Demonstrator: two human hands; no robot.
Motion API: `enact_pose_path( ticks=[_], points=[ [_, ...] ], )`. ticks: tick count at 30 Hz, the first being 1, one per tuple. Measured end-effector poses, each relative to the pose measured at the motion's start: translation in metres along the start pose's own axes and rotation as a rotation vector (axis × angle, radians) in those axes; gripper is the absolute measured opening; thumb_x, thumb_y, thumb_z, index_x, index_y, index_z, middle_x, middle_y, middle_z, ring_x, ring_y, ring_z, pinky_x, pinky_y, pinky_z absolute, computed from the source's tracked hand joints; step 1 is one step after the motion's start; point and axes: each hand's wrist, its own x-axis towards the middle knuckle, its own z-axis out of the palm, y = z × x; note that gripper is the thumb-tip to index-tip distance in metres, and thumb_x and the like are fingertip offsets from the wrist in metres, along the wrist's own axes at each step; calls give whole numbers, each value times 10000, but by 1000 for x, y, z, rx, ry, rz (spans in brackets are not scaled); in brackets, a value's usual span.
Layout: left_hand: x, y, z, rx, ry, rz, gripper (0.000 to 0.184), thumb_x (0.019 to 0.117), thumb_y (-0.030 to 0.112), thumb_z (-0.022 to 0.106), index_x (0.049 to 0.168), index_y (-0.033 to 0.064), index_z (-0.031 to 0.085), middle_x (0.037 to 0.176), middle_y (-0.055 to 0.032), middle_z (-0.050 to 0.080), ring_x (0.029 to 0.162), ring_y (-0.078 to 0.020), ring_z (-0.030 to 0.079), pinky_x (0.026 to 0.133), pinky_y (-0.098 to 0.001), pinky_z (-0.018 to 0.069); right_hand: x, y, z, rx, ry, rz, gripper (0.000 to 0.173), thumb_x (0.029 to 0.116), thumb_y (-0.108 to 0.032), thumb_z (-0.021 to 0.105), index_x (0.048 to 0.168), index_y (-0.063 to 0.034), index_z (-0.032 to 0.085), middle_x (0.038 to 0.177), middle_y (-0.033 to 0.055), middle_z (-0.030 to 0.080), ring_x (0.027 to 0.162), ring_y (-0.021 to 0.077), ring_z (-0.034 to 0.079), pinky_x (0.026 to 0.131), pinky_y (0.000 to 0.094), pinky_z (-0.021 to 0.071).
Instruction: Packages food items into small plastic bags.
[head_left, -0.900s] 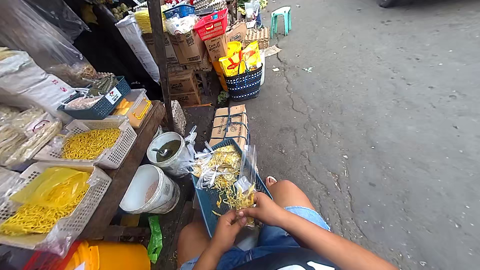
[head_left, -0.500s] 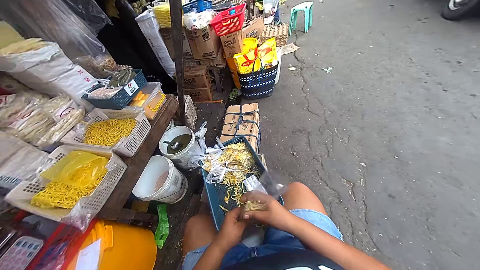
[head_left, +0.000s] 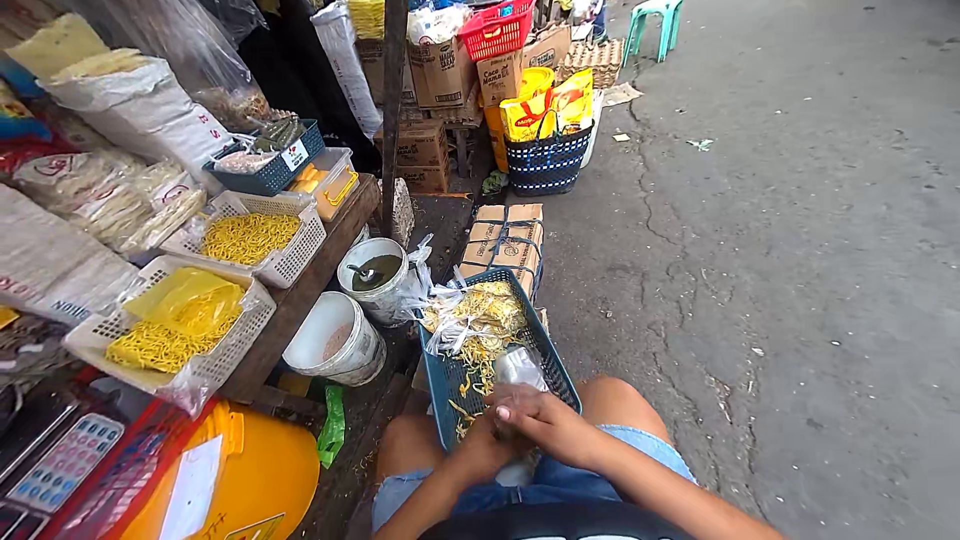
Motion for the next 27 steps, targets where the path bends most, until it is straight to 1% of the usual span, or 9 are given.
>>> enact_pose_path(
  ticks=[3, 6, 8, 10, 13, 16, 19, 23, 27],
  points=[
    [3, 0, 2, 118, -28, -53, 231, 969, 137, 658, 1091, -56, 691, 975, -75, 734, 920, -58, 686, 900, -308, 559, 4, -11, -10, -4, 10, 17, 453, 1098, -332, 417, 1240, -25, 718, 1334, 113, 675, 1331, 190, 566, 1169, 398, 401],
    [3, -4, -1, 143, -72, -143, 273, 998, 176, 635, 1113, -66, 686, 992, -116, 730, 923, -102, 687, 901, -340, 552, 3, -22, -31, 56, 112, 36, 428, 1089, -309, 418, 1234, -56, 731, 1325, 67, 686, 1303, 132, 582, 1140, 377, 438],
    [1, -7, -4, 75, -65, -108, 262, 976, 144, 658, 1129, -67, 682, 1000, -99, 732, 914, -74, 684, 891, -308, 556, 2, -21, -32, 80, 124, 38, 428, 1090, -310, 418, 1218, -52, 735, 1303, 61, 697, 1283, 120, 597, 1129, 364, 451],
    [-1, -9, -5, -4, -60, 6, 265, 961, 109, 665, 1153, -71, 688, 1035, -86, 739, 939, -47, 688, 909, -282, 563, 0, -18, -23, 88, 66, 31, 450, 1095, -329, 409, 1220, -41, 732, 1304, 74, 696, 1286, 131, 597, 1134, 369, 446],
    [-3, -6, 1, -38, -28, 139, 203, 998, 97, 605, 1060, -57, 722, 998, -40, 749, 937, 3, 674, 903, -255, 550, 0, -15, -12, 55, 12, 29, 451, 1091, -341, 424, 1198, -45, 747, 1311, 96, 687, 1301, 144, 583, 1138, 355, 431],
    [-5, -2, 4, -47, -68, 102, 178, 950, 63, 677, 1080, -48, 727, 1010, -38, 755, 934, -10, 688, 900, -251, 562, 3, -21, -15, 56, 66, 27, 451, 1096, -326, 414, 1161, -48, 763, 1298, 75, 699, 1310, 141, 578, 1142, 357, 432],
    [-10, -5, 9, -67, -84, 68, 273, 865, 56, 771, 1108, -52, 709, 1049, -72, 752, 951, -57, 702, 907, -279, 574, 2, -26, -17, 20, 92, -41, 445, 1093, -330, 423, 1152, -57, 769, 1281, 62, 707, 1297, 129, 583, 1137, 350, 432],
    [-13, -2, 14, 0, -32, 119, 206, 948, 75, 679, 1110, -52, 692, 1041, -61, 745, 1003, -48, 688, 961, -298, 555, -3, -25, -3, -26, 0, -51, 445, 1088, -356, 448, 1181, -45, 753, 1278, 102, 700, 1287, 175, 590, 1130, 374, 433],
    [-9, 5, 15, 81, -62, 81, 199, 969, 113, 670, 1087, -33, 735, 1060, -77, 753, 1032, -53, 684, 991, -309, 533, -8, -22, -5, -26, 55, -54, 433, 1089, -326, 437, 1184, -48, 755, 1284, 99, 701, 1285, 163, 596, 1127, 362, 443]
  ],
)
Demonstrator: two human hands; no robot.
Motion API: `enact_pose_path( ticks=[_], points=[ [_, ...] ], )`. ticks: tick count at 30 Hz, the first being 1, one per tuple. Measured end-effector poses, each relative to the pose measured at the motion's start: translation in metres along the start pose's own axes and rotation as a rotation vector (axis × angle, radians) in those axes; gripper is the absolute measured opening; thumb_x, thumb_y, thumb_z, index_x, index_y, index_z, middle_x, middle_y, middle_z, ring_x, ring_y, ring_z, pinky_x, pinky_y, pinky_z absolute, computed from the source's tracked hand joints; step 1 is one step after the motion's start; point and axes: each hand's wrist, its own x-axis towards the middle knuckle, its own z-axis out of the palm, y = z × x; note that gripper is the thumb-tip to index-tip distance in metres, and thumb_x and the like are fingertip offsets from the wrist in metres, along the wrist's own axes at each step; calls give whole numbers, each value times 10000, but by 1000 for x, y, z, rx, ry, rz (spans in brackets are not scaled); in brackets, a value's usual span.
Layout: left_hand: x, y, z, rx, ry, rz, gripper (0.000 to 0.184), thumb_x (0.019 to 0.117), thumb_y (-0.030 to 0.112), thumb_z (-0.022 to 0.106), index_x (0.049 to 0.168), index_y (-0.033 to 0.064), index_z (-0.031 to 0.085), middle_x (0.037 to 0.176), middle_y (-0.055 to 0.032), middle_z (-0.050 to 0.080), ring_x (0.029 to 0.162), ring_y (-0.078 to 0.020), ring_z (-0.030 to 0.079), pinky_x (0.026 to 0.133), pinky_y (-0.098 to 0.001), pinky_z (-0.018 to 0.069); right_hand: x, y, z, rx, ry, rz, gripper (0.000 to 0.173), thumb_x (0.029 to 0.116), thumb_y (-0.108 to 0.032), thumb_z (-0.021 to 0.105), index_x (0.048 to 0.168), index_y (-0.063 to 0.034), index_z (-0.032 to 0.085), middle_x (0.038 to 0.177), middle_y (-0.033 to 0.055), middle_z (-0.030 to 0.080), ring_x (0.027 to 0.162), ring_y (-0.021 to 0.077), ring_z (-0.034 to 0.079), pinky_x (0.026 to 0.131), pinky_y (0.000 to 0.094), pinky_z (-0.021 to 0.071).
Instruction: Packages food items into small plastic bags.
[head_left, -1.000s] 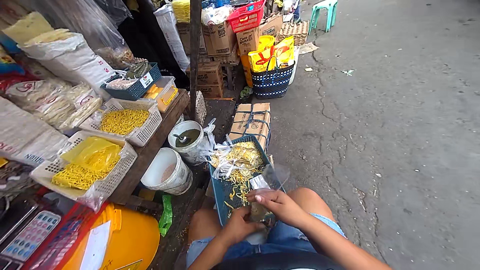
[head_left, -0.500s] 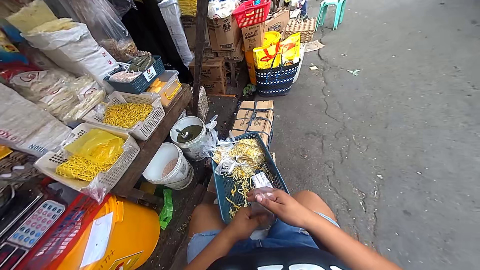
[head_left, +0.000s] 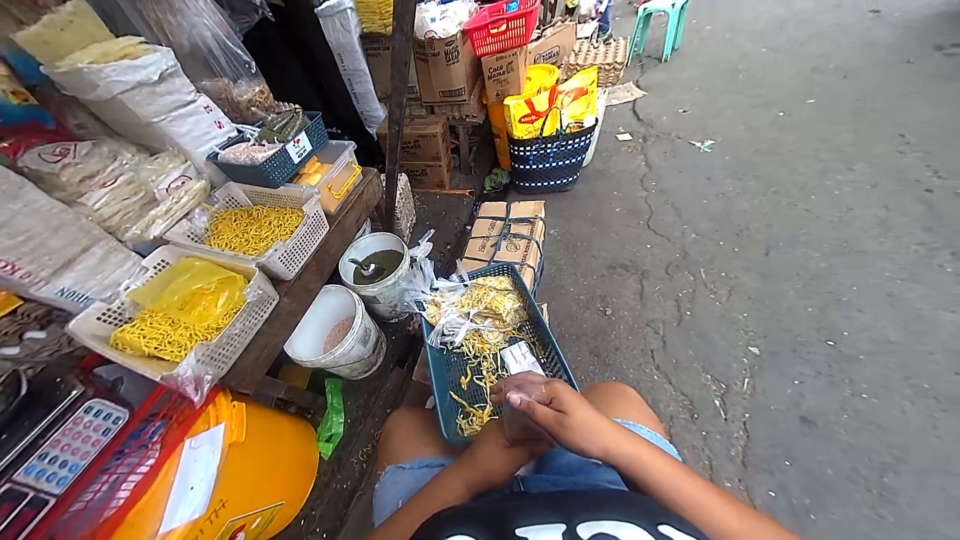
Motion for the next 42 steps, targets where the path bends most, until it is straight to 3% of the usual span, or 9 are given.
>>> enact_pose_path(
  ticks=[6, 9, 14, 17, 21, 26, 30, 37, 42],
  points=[
    [0, -5, -1, -43, -7, 132, 251, 989, 29, 502, 1053, -86, 715, 1094, -122, 737, 1045, -61, 669, 981, -284, 521, -3, -4, -21, -44, 2, 11, 466, 1092, -389, 416, 1290, -86, 709, 1359, 84, 657, 1328, 166, 558, 1145, 385, 422],
    [-1, -1, 2, -29, 37, 99, 263, 974, 7, 460, 994, -67, 712, 988, -57, 732, 957, 4, 648, 913, -238, 522, -6, -3, -18, -45, -38, 54, 461, 1087, -397, 430, 1343, -106, 680, 1389, 95, 635, 1335, 171, 554, 1149, 389, 420],
    [-4, -1, -1, -83, 94, 135, 294, 986, 8, 406, 965, -51, 693, 916, 1, 730, 902, 17, 658, 872, -228, 540, -8, -5, -22, -74, -64, 82, 475, 1009, -379, 616, 1372, -75, 648, 1412, 135, 606, 1327, 209, 556, 1128, 403, 439],
    [-5, -4, -2, -111, 132, 123, 243, 981, 53, 457, 914, -6, 683, 851, 70, 685, 819, 69, 614, 778, -185, 511, -8, -4, -21, -120, -76, 88, 346, 973, -304, 696, 1182, -32, 742, 1338, 164, 649, 1293, 257, 584, 1107, 427, 455],
    [-9, 2, 0, -119, 79, 132, 290, 1046, 85, 450, 1035, -53, 705, 988, 5, 745, 962, 23, 662, 936, -242, 534, -10, 3, -10, -96, 111, -1, 242, 958, -244, 697, 889, -27, 776, 1174, 105, 725, 1171, 145, 645, 1018, 315, 511],
    [-11, -7, 1, -157, 110, 198, 217, 1015, 102, 563, 964, -38, 720, 899, 14, 744, 879, 12, 682, 858, -240, 560, -9, 0, -10, -66, -51, -23, 315, 918, -259, 757, 1136, -33, 733, 1296, 148, 659, 1246, 219, 602, 1067, 403, 489],
    [-9, -9, 0, -248, 39, 251, 305, 1041, 230, 600, 1174, -32, 679, 983, -1, 763, 914, -65, 728, 887, -306, 601, -9, 0, -2, -6, -10, -8, 215, 945, -246, 731, 962, -40, 790, 1235, 114, 696, 1199, 155, 624, 1039, 327, 504],
    [-6, -10, 0, -91, -57, 68, 391, 1098, 204, 431, 1125, -76, 704, 1111, -86, 750, 1048, -55, 686, 992, -302, 532, -6, 6, -13, 39, 241, -35, 245, 972, -253, 679, 924, -41, 793, 1142, 48, 729, 1134, 58, 633, 999, 248, 507],
    [-4, -5, 0, -221, -106, -86, 318, 1004, 141, 612, 1230, -81, 639, 1129, -86, 747, 1044, -86, 706, 987, -305, 547, -6, 3, -28, 92, 398, -13, 205, 982, -192, 648, 937, -42, 781, 1091, 32, 738, 1098, 56, 656, 983, 251, 532]
  ],
)
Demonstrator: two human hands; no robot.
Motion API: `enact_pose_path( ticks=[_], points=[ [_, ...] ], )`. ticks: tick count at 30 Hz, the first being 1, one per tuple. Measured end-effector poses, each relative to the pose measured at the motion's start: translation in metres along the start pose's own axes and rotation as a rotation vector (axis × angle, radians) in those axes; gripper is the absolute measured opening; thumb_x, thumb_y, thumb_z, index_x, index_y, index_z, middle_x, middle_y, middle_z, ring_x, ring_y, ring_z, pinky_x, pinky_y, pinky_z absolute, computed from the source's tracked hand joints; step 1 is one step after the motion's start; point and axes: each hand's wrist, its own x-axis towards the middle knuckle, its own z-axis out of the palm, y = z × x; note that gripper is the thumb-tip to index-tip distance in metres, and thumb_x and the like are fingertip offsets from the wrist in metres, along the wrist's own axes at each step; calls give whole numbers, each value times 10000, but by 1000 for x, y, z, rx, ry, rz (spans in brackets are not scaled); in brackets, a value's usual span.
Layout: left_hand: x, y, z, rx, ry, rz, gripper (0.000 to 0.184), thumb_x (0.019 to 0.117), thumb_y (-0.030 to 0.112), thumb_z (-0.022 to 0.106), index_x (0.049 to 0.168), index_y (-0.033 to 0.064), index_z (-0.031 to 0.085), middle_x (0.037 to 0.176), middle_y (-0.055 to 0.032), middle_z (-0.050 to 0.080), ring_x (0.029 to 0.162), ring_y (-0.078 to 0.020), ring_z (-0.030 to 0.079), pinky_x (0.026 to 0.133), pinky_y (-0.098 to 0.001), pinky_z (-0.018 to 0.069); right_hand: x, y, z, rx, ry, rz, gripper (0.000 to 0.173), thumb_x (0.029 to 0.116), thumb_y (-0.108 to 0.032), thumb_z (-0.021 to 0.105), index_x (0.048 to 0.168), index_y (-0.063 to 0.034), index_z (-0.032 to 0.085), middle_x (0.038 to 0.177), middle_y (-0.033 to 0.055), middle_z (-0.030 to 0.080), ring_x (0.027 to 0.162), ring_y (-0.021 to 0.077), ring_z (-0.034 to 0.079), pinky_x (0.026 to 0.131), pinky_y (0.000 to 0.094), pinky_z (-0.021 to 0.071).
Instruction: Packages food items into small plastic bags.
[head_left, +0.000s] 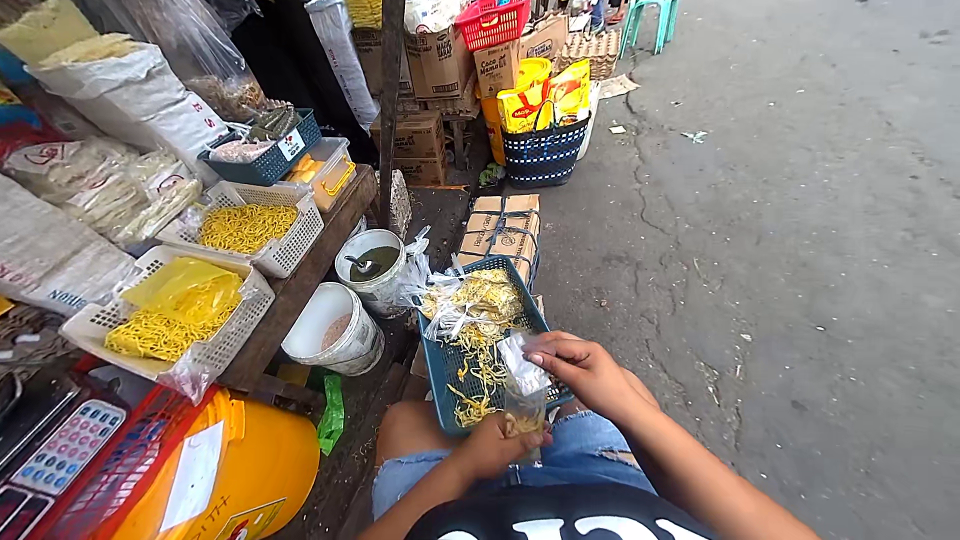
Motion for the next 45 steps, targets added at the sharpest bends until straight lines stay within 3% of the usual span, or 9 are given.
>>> enact_pose_path(
  ticks=[4, 7, 9, 13, 17, 22, 27, 33, 45],
  points=[
    [1, -8, 1, -31, 22, -29, 280, 952, 153, 705, 1137, -54, 670, 1026, -41, 757, 932, -71, 721, 908, -295, 585, 8, 1, -12, 153, 166, 16, 177, 989, -155, 619, 972, -52, 763, 1048, -1, 741, 1006, 64, 683, 915, 266, 571],
    [1, -4, 2, -83, 74, -73, 197, 986, 87, 638, 1124, -50, 663, 1010, -40, 765, 906, -102, 740, 884, -314, 608, 6, -6, -15, 159, -25, 140, 510, 964, -216, 667, 1404, 11, 544, 1229, 89, 698, 1038, 141, 708, 926, 315, 594],
    [2, 1, 2, -87, 121, -64, 131, 977, 39, 635, 1072, -36, 685, 962, -26, 770, 862, -95, 745, 851, -309, 620, 2, -3, -9, 116, -223, 244, 692, 910, -219, 727, 1503, -18, 434, 1261, 107, 676, 1022, 157, 709, 897, 336, 597],
    [2, 4, -1, -106, 182, 7, 63, 934, 55, 685, 902, 30, 734, 788, 16, 759, 694, -77, 732, 699, -287, 632, -7, 21, 8, 155, -323, 366, 325, 870, -109, 785, 1175, -48, 690, 953, -8, 746, 843, 47, 702, 795, 258, 594],
    [5, -5, -3, 7, 246, 61, 105, 951, 95, 690, 896, 9, 715, 804, 31, 736, 753, -16, 702, 751, -251, 595, -2, 23, 6, 94, -367, 401, 395, 852, -150, 825, 1201, -44, 672, 990, 23, 719, 861, 62, 689, 818, 266, 588],
    [6, 10, -5, -88, 172, -86, 140, 998, 105, 626, 1067, -12, 658, 837, 4, 739, 717, -64, 713, 710, -262, 614, 3, 25, 5, -118, -295, 352, 197, 911, -186, 774, 1039, -38, 756, 923, 29, 743, 846, 52, 680, 837, 297, 566],
    [7, 19, -17, -24, 191, -67, 109, 999, 97, 623, 992, 13, 693, 723, 51, 720, 659, -24, 684, 702, -233, 585, 9, 20, 4, -86, -134, 328, 167, 874, -194, 808, 950, -57, 751, 809, -36, 714, 729, -21, 633, 721, 211, 538],
    [-1, 12, -5, -114, 200, 7, 90, 977, 49, 639, 1019, -9, 693, 825, 16, 755, 762, -61, 725, 782, -274, 613, -3, 26, 16, 120, -331, 289, 454, 847, -141, 819, 1272, -51, 686, 1070, 14, 759, 948, 39, 711, 898, 259, 591],
    [3, 28, -20, 137, 246, 1, 196, 1009, 159, 625, 982, -16, 709, 823, 20, 740, 762, -8, 680, 771, -237, 563, 3, 8, 25, 73, -85, 322, 335, 771, -119, 870, 1057, -56, 707, 909, -15, 737, 818, 23, 691, 788, 227, 589]
  ],
)
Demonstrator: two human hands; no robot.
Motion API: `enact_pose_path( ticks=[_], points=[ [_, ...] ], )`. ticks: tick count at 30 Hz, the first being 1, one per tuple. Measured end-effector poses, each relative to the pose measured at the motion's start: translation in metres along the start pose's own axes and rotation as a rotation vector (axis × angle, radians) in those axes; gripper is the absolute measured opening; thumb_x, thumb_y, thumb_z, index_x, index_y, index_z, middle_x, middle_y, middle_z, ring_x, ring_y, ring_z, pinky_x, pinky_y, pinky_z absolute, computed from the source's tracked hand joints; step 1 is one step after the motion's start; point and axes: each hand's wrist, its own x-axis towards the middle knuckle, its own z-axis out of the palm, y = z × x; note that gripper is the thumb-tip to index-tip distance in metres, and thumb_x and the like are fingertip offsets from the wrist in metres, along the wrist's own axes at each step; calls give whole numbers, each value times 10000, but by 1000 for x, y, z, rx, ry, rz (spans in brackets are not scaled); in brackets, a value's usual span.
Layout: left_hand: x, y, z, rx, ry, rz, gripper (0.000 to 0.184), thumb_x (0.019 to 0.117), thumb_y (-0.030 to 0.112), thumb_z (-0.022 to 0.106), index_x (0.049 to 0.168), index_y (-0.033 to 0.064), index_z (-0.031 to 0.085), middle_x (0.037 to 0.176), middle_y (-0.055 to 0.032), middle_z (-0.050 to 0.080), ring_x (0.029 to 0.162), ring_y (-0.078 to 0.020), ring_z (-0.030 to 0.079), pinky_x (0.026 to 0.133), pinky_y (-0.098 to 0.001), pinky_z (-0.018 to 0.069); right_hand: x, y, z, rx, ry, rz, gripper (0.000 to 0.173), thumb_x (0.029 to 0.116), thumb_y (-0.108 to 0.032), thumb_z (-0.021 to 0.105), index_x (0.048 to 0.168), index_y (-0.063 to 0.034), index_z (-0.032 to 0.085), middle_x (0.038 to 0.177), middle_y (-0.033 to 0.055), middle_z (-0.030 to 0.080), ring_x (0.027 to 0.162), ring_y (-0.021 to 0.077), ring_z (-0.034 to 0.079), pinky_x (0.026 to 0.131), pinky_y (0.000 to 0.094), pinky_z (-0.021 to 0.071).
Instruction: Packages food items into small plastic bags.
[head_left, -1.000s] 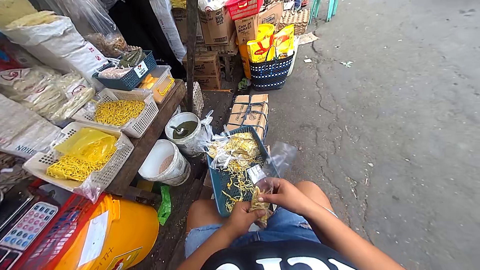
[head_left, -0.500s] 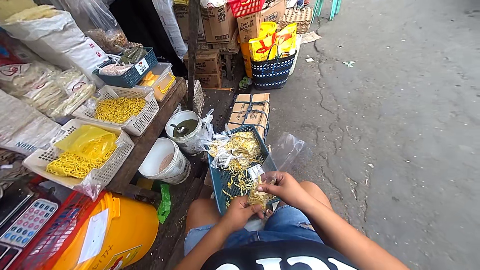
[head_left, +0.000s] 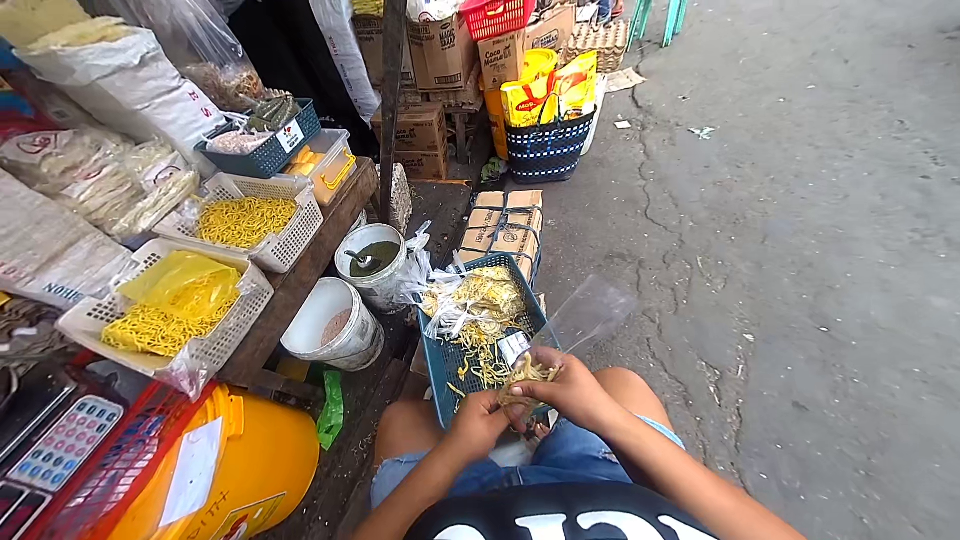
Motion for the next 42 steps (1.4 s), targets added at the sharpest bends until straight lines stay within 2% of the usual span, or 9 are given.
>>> enact_pose_path(
  ticks=[8, 12, 18, 22, 30, 33, 36, 39, 42],
  points=[
    [-7, 7, 1, 23, -67, 0, 259, 983, 204, 671, 1079, -36, 696, 966, -26, 725, 881, -10, 675, 853, -240, 569, 8, 2, -13, -94, -126, 31, 364, 810, -172, 860, 1130, -68, 719, 974, -1, 748, 870, 22, 694, 843, 243, 579],
    [-5, 5, 8, 10, 52, 15, 204, 991, 174, 657, 885, 6, 703, 778, 37, 677, 737, 16, 632, 738, -216, 541, 8, 2, -19, -117, -195, -52, 341, 862, -192, 814, 1161, -57, 718, 1003, 1, 750, 895, 11, 692, 857, 236, 579],
    [0, 5, 6, -49, 40, -47, 149, 975, 133, 671, 891, 17, 711, 786, 48, 695, 744, 9, 654, 749, -223, 555, 12, -10, -44, 127, -7, -80, 160, 968, -10, 642, 1109, 22, 712, 949, 13, 776, 844, 71, 743, 847, 263, 621],
    [7, 13, 10, -108, -19, -138, 160, 941, 60, 698, 1068, -37, 680, 932, -22, 736, 858, -43, 697, 851, -270, 582, 13, -11, -36, 142, 13, -45, 197, 1018, -70, 586, 1139, 39, 697, 971, 33, 766, 866, 88, 741, 863, 287, 620],
    [9, 12, 2, -221, -3, -203, 166, 954, -2, 656, 1116, -40, 655, 954, -20, 737, 862, -53, 704, 847, -274, 591, 41, -34, -80, 293, 387, -237, 274, 1063, -122, 503, 1302, -50, 615, 1080, 11, 750, 905, 102, 730, 863, 306, 607],
    [5, 13, 2, -377, 10, -152, 277, 929, -36, 648, 1203, -47, 609, 1032, -48, 734, 931, -103, 714, 887, -314, 599, 35, -11, -56, 375, 214, -276, 625, 1025, -421, 549, 1535, -129, 336, 1316, -2, 661, 1126, 131, 672, 978, 352, 556],
    [8, 12, 3, -458, -45, -95, 276, 939, -6, 633, 1210, -45, 597, 1039, -71, 739, 941, -155, 727, 898, -355, 603, 22, 26, -15, 511, -75, -94, 939, 927, -599, 631, 1547, 12, 280, 1354, 110, 633, 1197, 191, 638, 1017, 383, 536],
    [8, 9, 2, -453, -141, -78, 222, 926, 13, 654, 1146, -8, 635, 1002, -33, 752, 920, -128, 731, 872, -336, 606, 17, 28, 1, 714, -254, 46, 905, 924, -588, 658, 1529, 12, 352, 1300, 145, 681, 1203, 240, 662, 1033, 397, 540],
    [7, 6, 2, -471, -216, -100, 191, 934, 30, 642, 1125, 12, 633, 996, -12, 750, 930, -111, 727, 889, -325, 596, 15, 15, -1, 633, -270, 26, 569, 1077, -402, 398, 1469, 8, 451, 1253, 117, 707, 1164, 208, 676, 1012, 374, 541]
  ],
)
